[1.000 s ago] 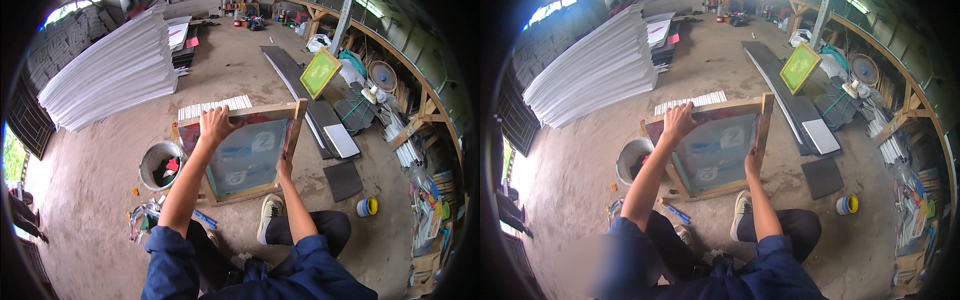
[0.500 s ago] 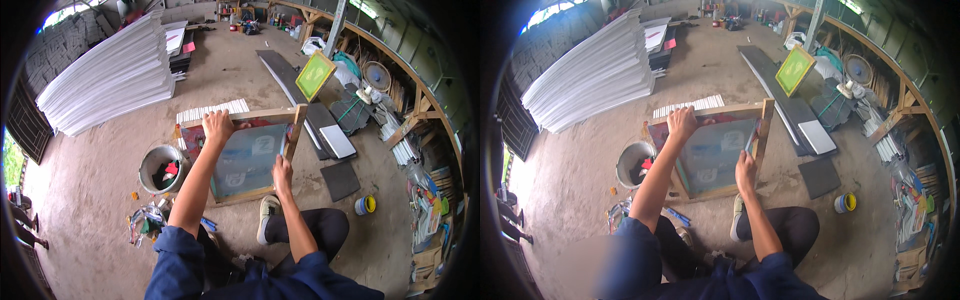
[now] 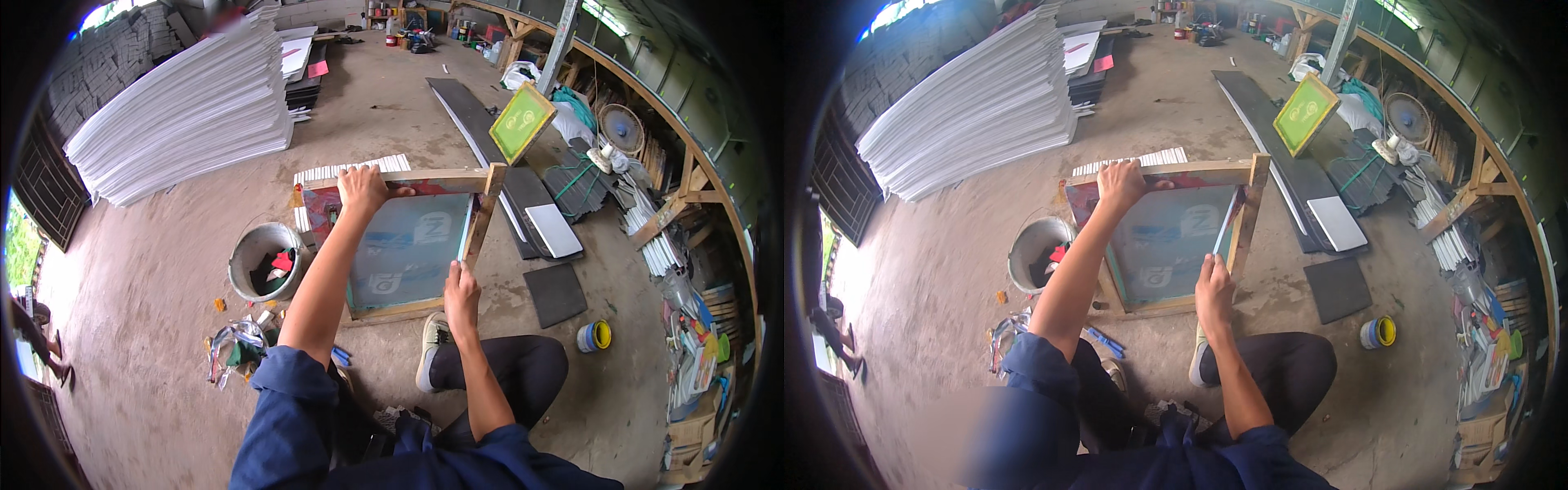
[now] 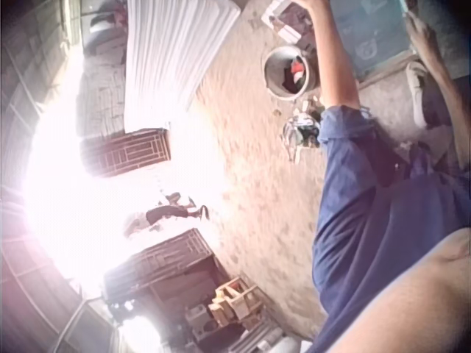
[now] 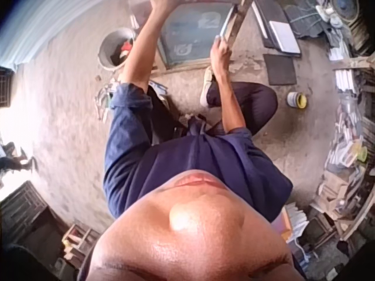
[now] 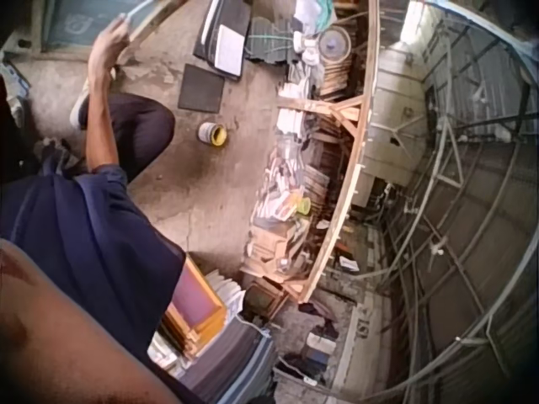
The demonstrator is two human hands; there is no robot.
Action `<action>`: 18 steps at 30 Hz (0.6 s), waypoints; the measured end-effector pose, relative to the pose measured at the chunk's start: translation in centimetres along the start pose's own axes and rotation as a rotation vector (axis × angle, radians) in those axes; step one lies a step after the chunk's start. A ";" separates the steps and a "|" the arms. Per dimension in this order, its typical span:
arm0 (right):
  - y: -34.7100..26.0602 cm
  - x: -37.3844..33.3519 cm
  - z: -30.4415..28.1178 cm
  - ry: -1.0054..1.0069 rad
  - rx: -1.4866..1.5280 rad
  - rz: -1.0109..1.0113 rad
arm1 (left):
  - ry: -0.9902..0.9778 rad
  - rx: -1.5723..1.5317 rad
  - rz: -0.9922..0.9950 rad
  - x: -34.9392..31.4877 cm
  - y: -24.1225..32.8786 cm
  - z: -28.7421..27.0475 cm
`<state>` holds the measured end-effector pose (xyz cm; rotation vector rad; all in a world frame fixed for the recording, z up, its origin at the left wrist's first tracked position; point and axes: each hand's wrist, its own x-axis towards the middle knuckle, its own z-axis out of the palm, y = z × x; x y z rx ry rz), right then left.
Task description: The person sits on the floor and wipes the surface of a green printing frame with a cloth, then switches to a blue frame and scrapes its edges with a metal tool. The person continues to wipe the blue frame with different cloths.
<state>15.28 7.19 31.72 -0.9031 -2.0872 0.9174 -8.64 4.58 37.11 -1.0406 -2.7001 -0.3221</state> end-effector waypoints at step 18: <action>0.8 6.8 -2.1 0.598 0.016 -0.497 | 0.071 -0.003 0.064 0.2 -0.4 0.3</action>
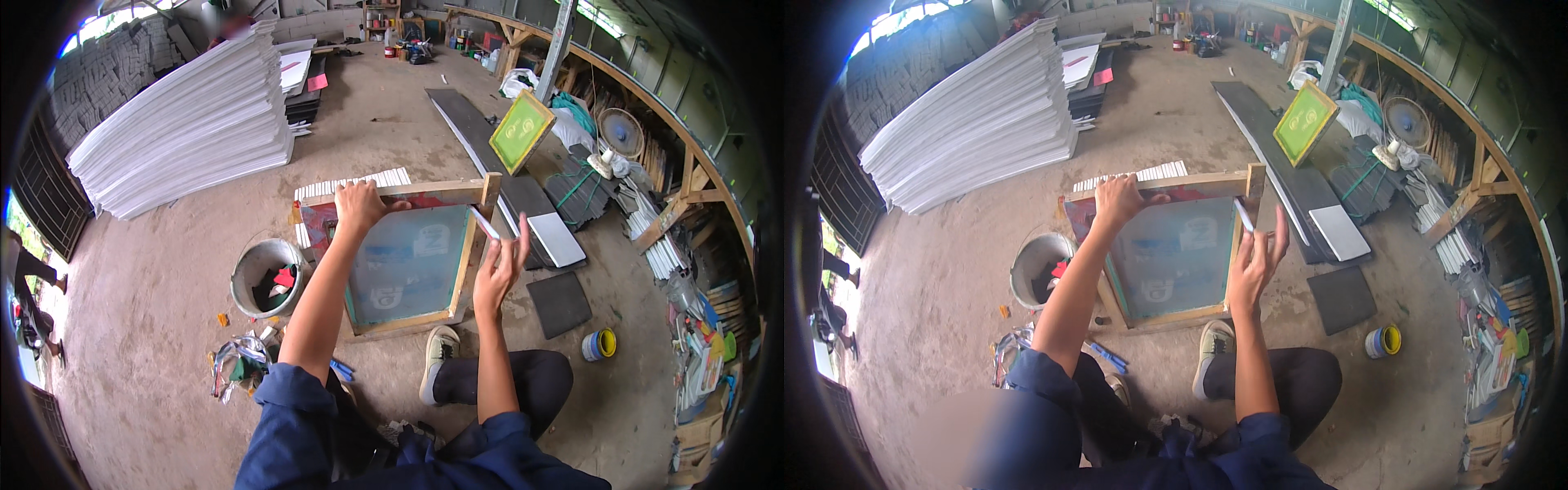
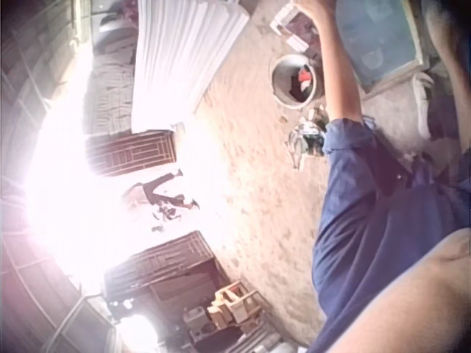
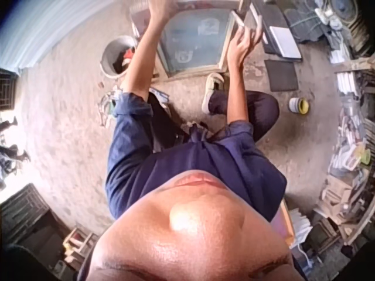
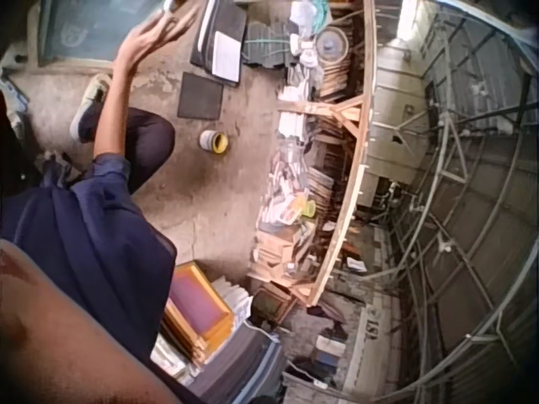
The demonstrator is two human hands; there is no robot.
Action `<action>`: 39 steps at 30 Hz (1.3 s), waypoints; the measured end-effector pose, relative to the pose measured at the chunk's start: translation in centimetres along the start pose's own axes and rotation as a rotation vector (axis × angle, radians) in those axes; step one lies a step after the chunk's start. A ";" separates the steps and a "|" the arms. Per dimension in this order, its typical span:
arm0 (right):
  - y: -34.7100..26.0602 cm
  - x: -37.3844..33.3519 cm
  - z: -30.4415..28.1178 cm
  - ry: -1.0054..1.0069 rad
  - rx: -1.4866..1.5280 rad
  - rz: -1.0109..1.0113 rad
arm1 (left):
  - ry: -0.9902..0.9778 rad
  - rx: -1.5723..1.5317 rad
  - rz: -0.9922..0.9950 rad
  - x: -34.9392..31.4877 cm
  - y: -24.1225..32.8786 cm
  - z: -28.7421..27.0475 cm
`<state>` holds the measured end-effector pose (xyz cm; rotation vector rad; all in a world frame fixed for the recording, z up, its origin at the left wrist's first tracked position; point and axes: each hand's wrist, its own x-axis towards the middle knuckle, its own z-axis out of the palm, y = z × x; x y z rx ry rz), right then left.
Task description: The person sits on the floor and wipes the surface of a green printing frame with a cloth, then switches to a blue frame and scrapes its edges with a metal tool. The person continues to wipe the blue frame with different cloths.
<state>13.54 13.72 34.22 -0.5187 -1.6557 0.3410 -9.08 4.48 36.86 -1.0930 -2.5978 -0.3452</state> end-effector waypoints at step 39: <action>-0.6 -7.8 2.6 -0.577 -0.084 0.351 | 0.096 0.021 -0.014 2.1 -0.5 2.5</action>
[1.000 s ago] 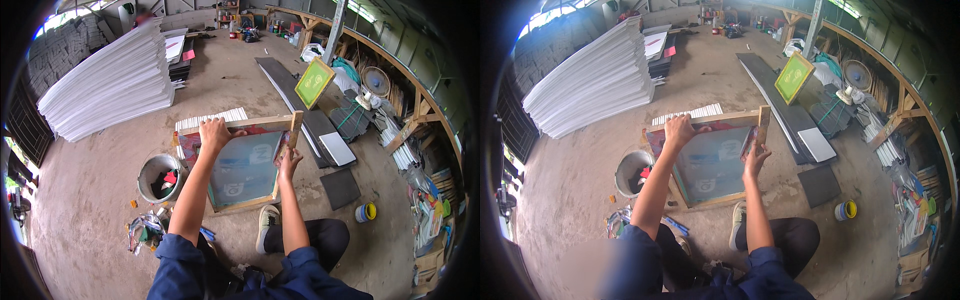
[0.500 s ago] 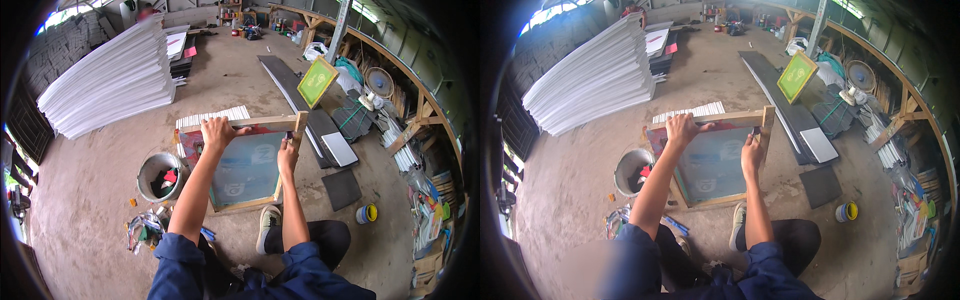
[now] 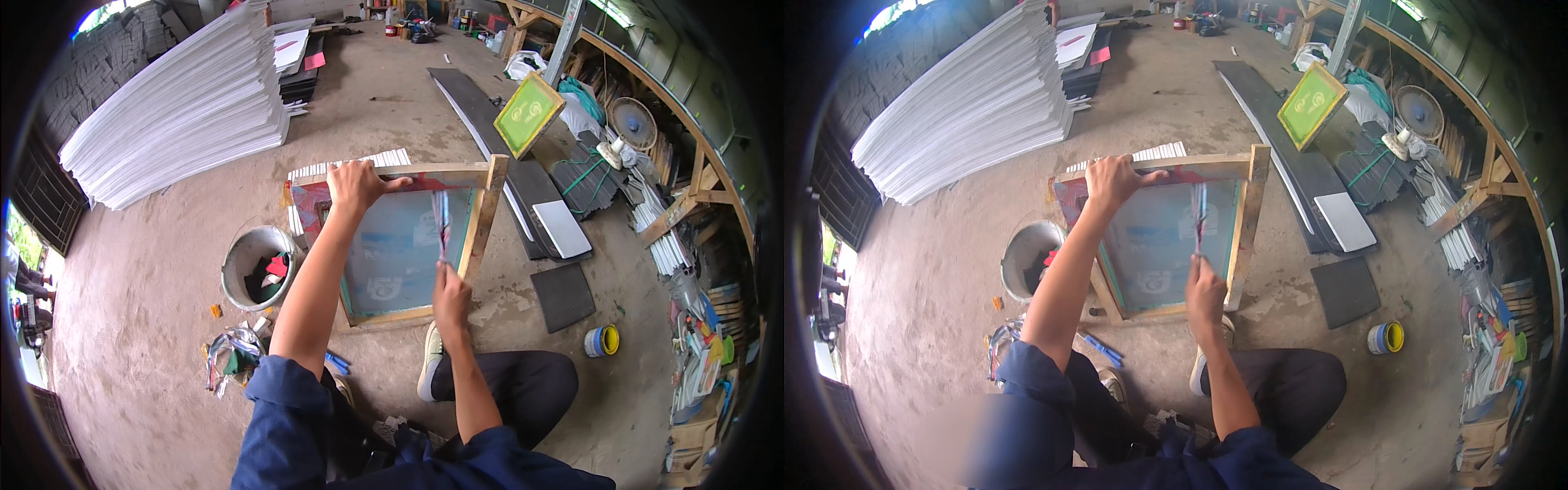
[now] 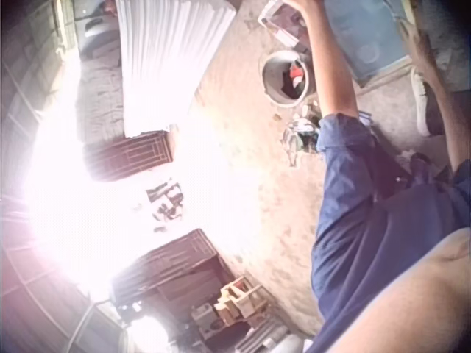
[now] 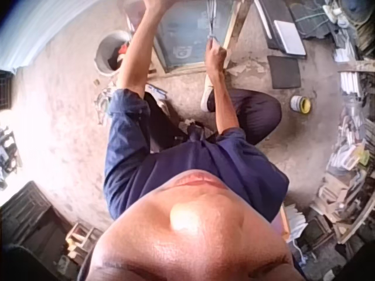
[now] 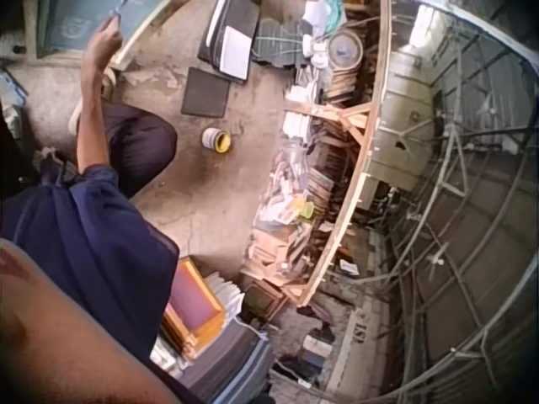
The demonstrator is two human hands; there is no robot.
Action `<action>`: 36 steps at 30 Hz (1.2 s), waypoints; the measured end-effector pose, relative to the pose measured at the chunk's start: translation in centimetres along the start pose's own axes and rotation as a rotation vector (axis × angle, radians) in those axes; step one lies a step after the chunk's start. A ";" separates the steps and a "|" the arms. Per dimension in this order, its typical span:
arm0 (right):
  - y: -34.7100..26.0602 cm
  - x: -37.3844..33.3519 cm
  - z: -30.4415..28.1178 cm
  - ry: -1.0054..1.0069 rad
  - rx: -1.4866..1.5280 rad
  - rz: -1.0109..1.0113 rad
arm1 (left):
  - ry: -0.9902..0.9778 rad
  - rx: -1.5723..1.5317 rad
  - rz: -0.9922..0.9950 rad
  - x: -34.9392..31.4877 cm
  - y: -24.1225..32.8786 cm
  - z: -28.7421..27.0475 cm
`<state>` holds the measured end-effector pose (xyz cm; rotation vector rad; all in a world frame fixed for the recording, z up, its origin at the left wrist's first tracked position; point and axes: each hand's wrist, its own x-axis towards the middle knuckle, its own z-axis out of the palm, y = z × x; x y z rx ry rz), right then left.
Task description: The person sits on the floor and wipes the surface of a green printing frame with a cloth, then switches to a blue frame and scrapes its edges with a metal tool. The person continues to wipe the blue frame with different cloths.
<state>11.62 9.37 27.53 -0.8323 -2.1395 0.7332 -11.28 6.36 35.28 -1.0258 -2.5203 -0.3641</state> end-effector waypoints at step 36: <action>-0.6 7.9 3.5 -0.426 0.527 0.332 | 0.539 -0.429 -0.263 -4.1 -7.7 0.5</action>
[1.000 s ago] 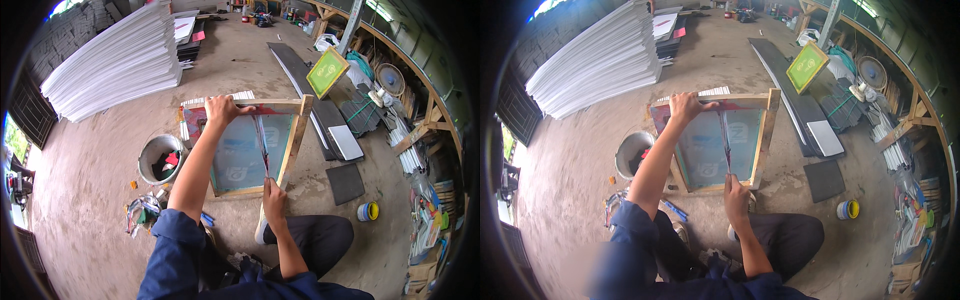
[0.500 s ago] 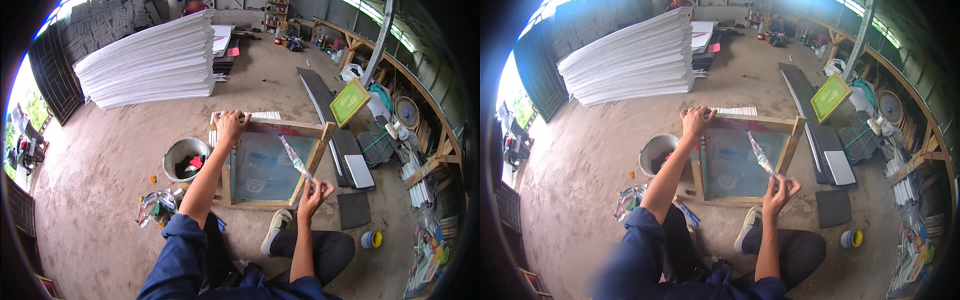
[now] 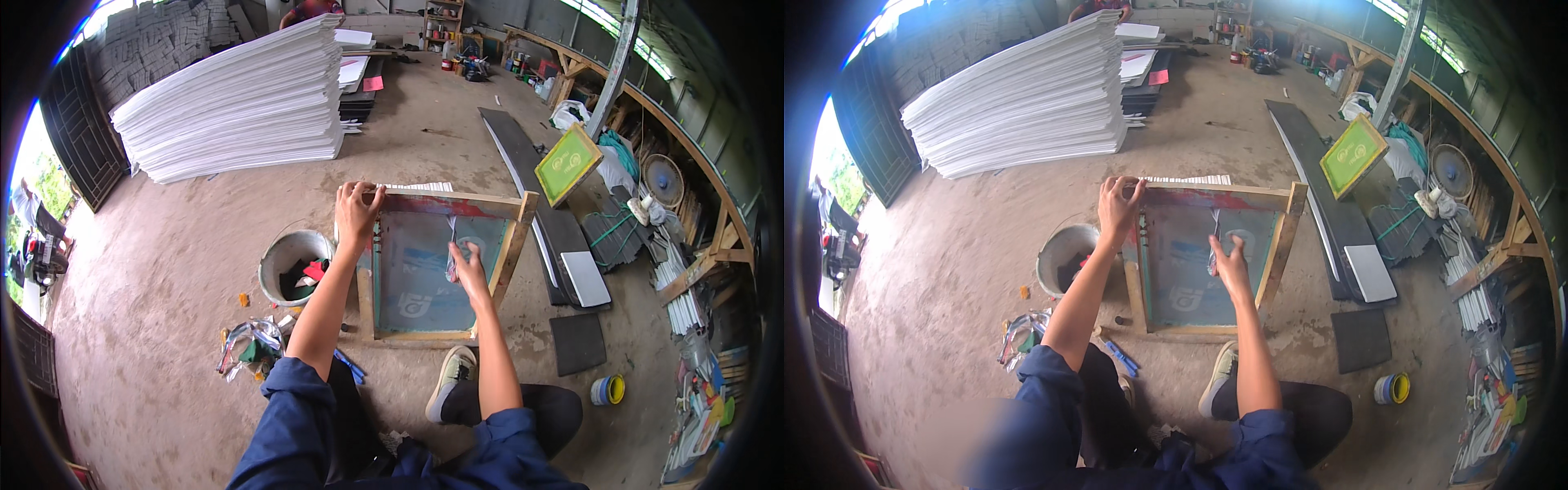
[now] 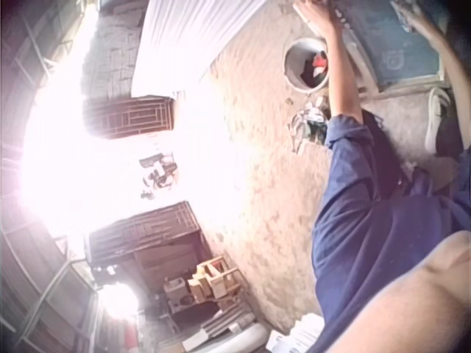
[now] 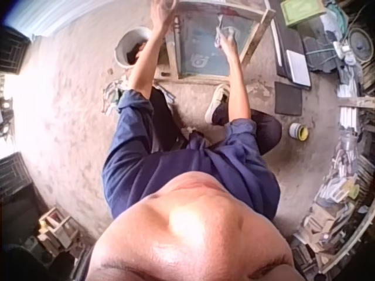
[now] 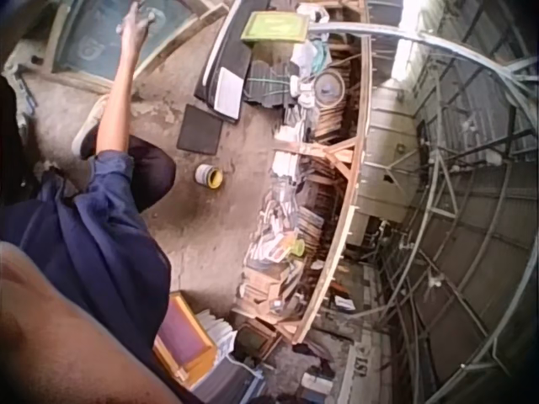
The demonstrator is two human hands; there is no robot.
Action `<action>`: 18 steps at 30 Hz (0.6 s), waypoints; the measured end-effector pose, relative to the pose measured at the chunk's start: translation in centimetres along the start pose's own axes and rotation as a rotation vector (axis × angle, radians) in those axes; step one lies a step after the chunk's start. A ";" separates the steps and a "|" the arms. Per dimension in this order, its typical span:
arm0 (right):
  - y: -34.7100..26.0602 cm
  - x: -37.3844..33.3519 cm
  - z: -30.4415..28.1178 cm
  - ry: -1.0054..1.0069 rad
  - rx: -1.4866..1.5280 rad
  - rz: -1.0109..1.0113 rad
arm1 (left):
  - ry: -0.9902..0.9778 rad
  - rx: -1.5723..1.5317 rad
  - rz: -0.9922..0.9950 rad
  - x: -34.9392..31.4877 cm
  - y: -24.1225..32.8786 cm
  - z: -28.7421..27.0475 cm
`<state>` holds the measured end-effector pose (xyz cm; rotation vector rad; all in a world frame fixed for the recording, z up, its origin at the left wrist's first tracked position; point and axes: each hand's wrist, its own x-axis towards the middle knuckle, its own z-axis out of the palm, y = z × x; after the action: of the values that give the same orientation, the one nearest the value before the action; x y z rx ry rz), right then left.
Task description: The person sits on the floor and wipes the surface of a green printing frame with a cloth, then switches to a blue frame and scrapes its edges with a metal tool. The person continues to wipe the blue frame with different cloths.
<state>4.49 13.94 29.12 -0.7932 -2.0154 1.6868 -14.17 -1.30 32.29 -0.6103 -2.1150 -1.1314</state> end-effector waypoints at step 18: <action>2.3 -9.1 4.3 0.054 -0.837 -0.363 | 0.112 -0.094 -0.235 2.2 -2.9 6.7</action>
<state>9.11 5.06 26.52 -0.6284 -2.6297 0.5846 -19.77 3.04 29.53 -0.3367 -2.0854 -1.3677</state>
